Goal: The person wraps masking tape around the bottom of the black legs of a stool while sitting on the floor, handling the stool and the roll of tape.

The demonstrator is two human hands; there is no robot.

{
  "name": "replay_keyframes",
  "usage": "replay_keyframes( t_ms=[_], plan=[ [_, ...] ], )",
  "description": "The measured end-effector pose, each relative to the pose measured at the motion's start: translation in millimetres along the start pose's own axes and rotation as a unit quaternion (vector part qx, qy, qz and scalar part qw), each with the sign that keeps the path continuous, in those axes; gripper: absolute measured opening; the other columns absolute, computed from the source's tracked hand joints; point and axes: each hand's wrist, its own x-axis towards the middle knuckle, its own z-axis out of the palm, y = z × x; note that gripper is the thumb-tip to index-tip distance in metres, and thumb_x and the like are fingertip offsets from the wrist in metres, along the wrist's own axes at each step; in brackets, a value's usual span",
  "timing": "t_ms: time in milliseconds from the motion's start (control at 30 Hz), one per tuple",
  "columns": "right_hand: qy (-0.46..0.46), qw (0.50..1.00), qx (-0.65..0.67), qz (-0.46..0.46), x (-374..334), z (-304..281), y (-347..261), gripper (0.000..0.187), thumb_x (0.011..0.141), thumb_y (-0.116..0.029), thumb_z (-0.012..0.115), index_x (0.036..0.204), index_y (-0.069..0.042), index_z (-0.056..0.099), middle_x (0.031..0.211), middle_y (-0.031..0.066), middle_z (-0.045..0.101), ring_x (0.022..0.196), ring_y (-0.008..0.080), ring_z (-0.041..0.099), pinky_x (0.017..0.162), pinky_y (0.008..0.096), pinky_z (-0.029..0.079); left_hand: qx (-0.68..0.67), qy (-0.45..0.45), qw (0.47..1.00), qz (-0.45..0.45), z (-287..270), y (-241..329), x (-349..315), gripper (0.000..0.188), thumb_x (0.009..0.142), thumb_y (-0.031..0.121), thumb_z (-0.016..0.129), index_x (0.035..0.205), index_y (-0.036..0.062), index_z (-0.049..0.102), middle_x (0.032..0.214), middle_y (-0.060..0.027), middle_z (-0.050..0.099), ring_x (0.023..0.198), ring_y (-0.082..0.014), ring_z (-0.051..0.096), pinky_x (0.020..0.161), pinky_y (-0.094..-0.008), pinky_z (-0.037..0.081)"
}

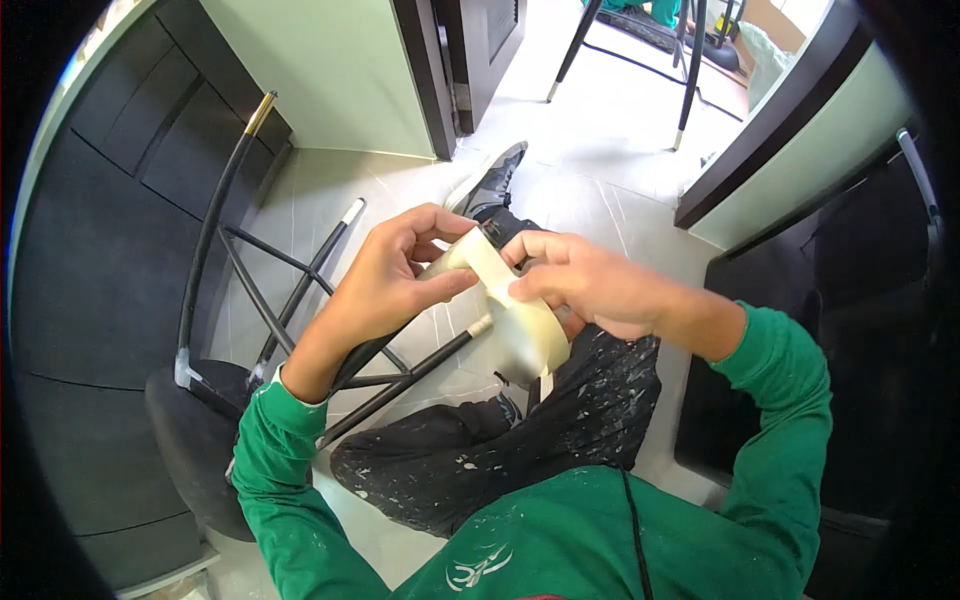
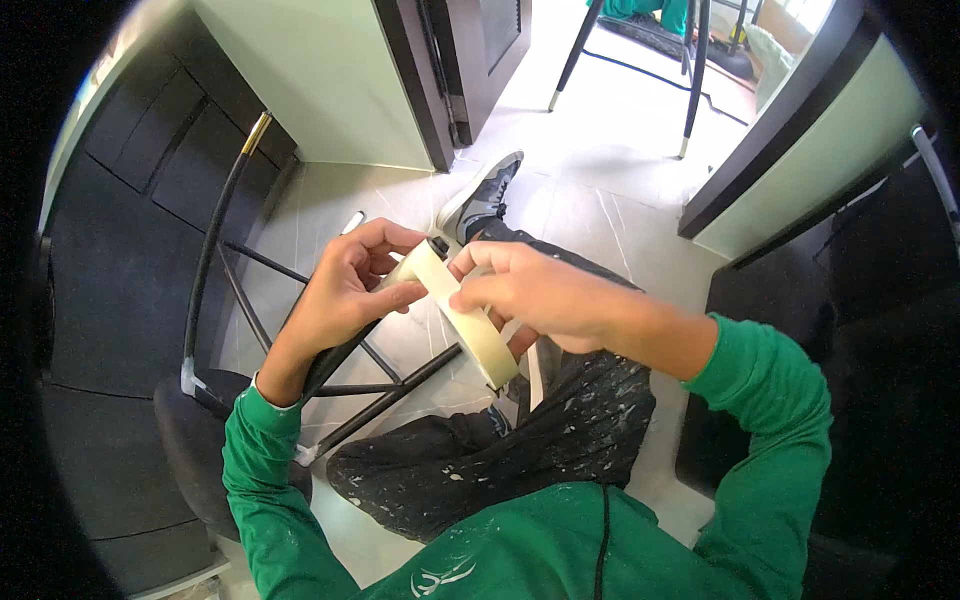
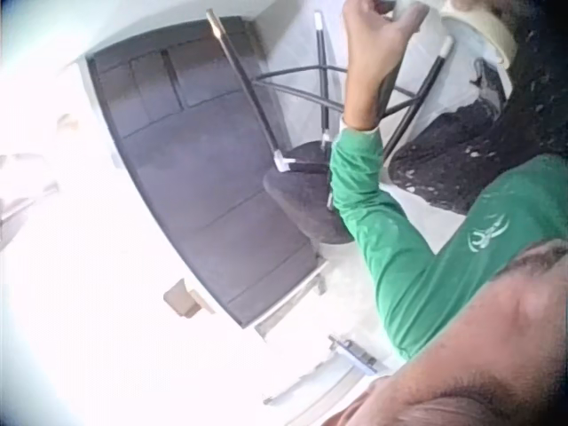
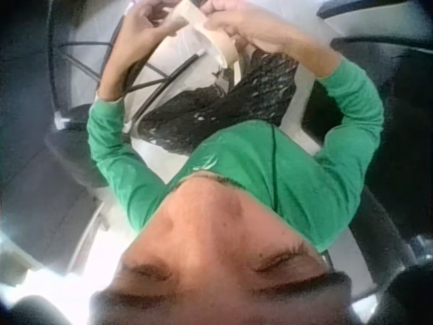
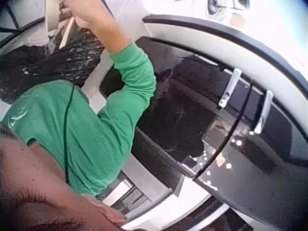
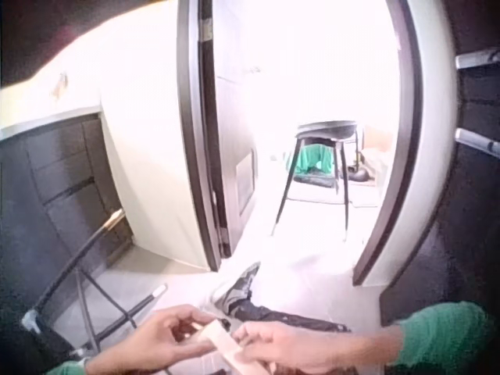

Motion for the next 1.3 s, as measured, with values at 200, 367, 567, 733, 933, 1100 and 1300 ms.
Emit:
replay_keyframes(
  t_ms=[200,367,567,733,933,1100,1300],
  plan=[
    [0.042,0.995,-0.089,0.029,11.8,10.3,-28.2,0.026,0.1,-0.027,0.064,0.111,-0.004,0.062,0.096,0.0063,0.066,0.074,0.0162,0.067,0.065,0.0343,0.057,0.011,-0.007,0.998,0.059,-4.0,-13.7,-1.4,0.037,0.087,0.004,0.077,0.119,-0.0036,0.061,0.103,-0.0047,0.068,0.082,-0.0081,0.067,0.066,-0.0225,0.056],
    [0.106,0.97,-0.216,0.03,14.4,25.2,-73.3,0.034,0.099,-0.031,0.065,0.108,0.001,0.073,0.093,0.0089,0.073,0.075,0.0128,0.068,0.069,0.0281,0.056,-0.016,-0.029,0.999,0.022,-2.6,-8.6,-1.2,0.035,0.087,0.006,0.077,0.118,-0.0007,0.062,0.102,-0.0031,0.068,0.079,-0.0066,0.066,0.061,-0.0219,0.054],
    [0.129,0.97,-0.199,0.056,16.9,43.3,-73.1,0.029,0.1,-0.029,0.064,0.101,0.0,0.071,0.087,0.0057,0.067,0.077,0.0143,0.062,0.073,0.0324,0.05,-0.054,-0.021,0.997,0.045,-1.0,-18.5,-1.6,0.031,0.087,0.009,0.078,0.112,-0.0022,0.063,0.106,-0.0087,0.071,0.076,-0.01,0.065,0.06,-0.0239,0.053],
    [0.107,0.976,-0.18,0.062,1.3,35.4,-43.8,0.031,0.102,-0.03,0.064,0.101,0.001,0.069,0.076,0.0,0.056,0.065,0.0098,0.051,0.059,0.0259,0.046,-0.026,-0.012,0.999,0.016,-3.2,-7.2,-6.3,0.039,0.084,0.006,0.078,0.12,-0.0022,0.064,0.109,-0.0055,0.07,0.074,-0.0051,0.063,0.062,-0.022,0.054],
    [0.088,0.972,-0.219,0.026,-1.9,26.7,-31.8,0.035,0.104,-0.031,0.062,0.103,0.003,0.066,0.083,0.0054,0.064,0.067,0.0106,0.056,0.053,0.024,0.044,0.047,0.016,0.995,0.091,-5.1,-13.6,-1.7,0.042,0.079,0.004,0.081,0.118,-0.0038,0.069,0.109,-0.0072,0.072,0.08,-0.0091,0.066,0.073,-0.023,0.054],
    [0.077,0.973,-0.216,0.012,0.4,18.8,-27.4,0.033,0.103,-0.031,0.062,0.103,0.001,0.067,0.084,0.0063,0.066,0.069,0.0108,0.058,0.056,0.0251,0.045,0.064,0.026,0.994,0.088,-6.3,-13.0,-1.4,0.044,0.08,0.006,0.082,0.121,-0.0031,0.069,0.109,-0.0079,0.072,0.083,-0.0108,0.066,0.075,-0.0244,0.054],
    [0.059,0.982,-0.177,-0.004,2.1,5.5,-23.0,0.03,0.102,-0.031,0.063,0.099,-0.002,0.068,0.077,0.001,0.06,0.064,0.0094,0.052,0.057,0.026,0.042,0.052,0.019,0.996,0.072,-4.2,-9.9,-0.5,0.044,0.082,0.007,0.083,0.122,-0.0032,0.068,0.109,-0.0073,0.072,0.084,-0.0093,0.066,0.075,-0.0244,0.054]
  ],
)
